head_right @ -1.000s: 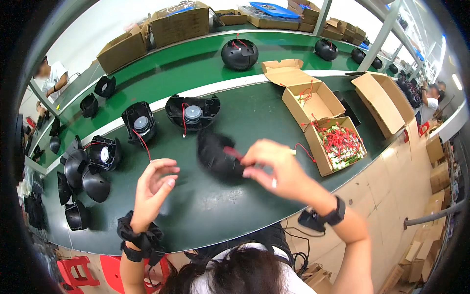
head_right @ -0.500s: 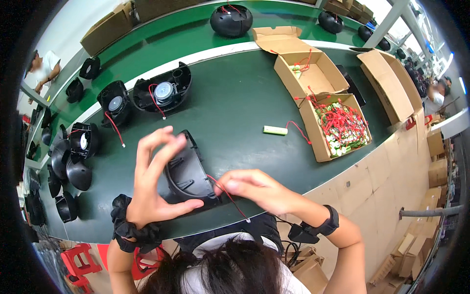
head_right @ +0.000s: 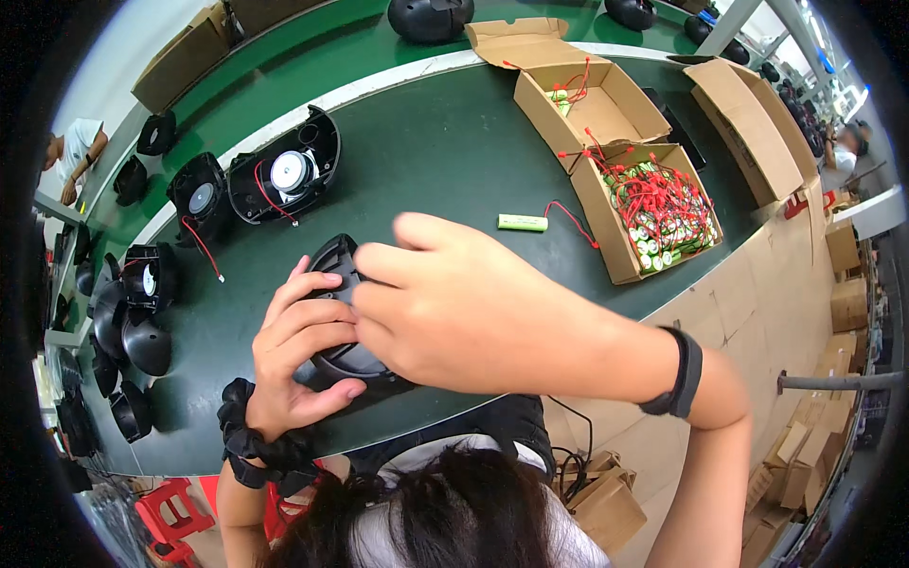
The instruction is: The person is seen inserting batteries and connecting wires inside plastic speaker housing on an assembly line.
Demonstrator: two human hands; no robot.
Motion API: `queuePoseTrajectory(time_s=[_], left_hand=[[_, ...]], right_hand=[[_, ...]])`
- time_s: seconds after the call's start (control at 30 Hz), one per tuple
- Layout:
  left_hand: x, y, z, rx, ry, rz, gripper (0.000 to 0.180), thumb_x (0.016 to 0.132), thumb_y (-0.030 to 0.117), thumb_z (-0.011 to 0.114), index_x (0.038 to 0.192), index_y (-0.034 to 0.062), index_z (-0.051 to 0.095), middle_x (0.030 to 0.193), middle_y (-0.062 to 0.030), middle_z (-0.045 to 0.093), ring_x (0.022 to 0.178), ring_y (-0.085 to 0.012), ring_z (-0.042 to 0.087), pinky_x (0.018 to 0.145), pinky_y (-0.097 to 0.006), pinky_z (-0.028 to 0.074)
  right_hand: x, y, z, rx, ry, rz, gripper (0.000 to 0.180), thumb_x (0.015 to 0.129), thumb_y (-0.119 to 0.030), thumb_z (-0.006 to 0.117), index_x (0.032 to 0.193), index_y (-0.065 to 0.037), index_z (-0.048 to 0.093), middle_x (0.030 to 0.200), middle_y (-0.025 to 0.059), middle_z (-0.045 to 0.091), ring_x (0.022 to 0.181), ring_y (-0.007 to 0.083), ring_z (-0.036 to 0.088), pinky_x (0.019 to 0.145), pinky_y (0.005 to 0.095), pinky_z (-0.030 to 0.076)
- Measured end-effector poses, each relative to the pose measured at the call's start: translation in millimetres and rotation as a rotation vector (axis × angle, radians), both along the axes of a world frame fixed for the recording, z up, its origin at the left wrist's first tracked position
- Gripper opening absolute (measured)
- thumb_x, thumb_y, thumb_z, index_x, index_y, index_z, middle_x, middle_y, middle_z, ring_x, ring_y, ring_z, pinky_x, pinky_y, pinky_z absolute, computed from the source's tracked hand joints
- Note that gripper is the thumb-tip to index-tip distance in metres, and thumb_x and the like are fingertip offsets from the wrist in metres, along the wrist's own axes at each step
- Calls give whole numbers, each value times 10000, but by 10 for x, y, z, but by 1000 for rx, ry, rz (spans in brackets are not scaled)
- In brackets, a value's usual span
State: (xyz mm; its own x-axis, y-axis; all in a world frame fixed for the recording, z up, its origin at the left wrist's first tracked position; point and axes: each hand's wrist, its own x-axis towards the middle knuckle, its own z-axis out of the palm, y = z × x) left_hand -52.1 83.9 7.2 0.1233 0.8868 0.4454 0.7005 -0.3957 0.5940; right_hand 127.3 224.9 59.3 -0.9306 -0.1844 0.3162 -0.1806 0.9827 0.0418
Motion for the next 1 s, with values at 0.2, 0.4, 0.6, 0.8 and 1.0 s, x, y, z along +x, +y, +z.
queuePoseTrajectory(time_s=[0.2, 0.4, 0.6, 0.8, 1.0], left_hand=[[-30, -12, -41, -15, -97, -31, 286, 632, 216, 780, 846, 55, 680, 991, -72, 649, 1153, -345, 515, 1063, -605, 247], [55, 23, 56, -93, -121, -29, 134, 673, 179, 738, 756, 79, 705, 820, -30, 685, 1132, -354, 526, 1094, -607, 154], [76, 4, -31, -126, -278, 7, 169, 579, 136, 832, 625, 175, 675, 723, 62, 677, 948, -188, 534, 1118, -574, 100], [85, 54, -122, -23, -419, 11, 291, 520, 171, 851, 552, 180, 562, 618, 52, 616, 814, -170, 522, 1103, -588, 152], [150, -27, -230, 92, -535, 206, 337, 612, 25, 685, 506, 175, 402, 525, 47, 555, 707, -168, 496, 1043, -649, 256]], right_hand=[[-199, -108, 137, -206, 200, 112, 145, 529, -173, 598, 583, -71, 510, 648, 24, 426, 643, 188, 437, 563, 296, 372], [-117, -205, 28, -284, 264, 34, 148, 590, -153, 611, 695, -54, 576, 698, 34, 501, 660, 181, 491, 567, 282, 396], [304, 179, -164, -780, 154, -376, 317, 732, -154, 698, 1023, -63, 609, 936, 59, 642, 848, 225, 625, 723, 339, 491], [704, 588, -717, -248, 68, -717, 255, 701, -69, 689, 947, -78, 620, 955, 71, 627, 933, 259, 584, 807, 345, 474], [509, 389, -565, -120, 286, -500, 179, 683, -112, 685, 856, -100, 644, 887, 13, 600, 861, 210, 553, 772, 365, 437]])
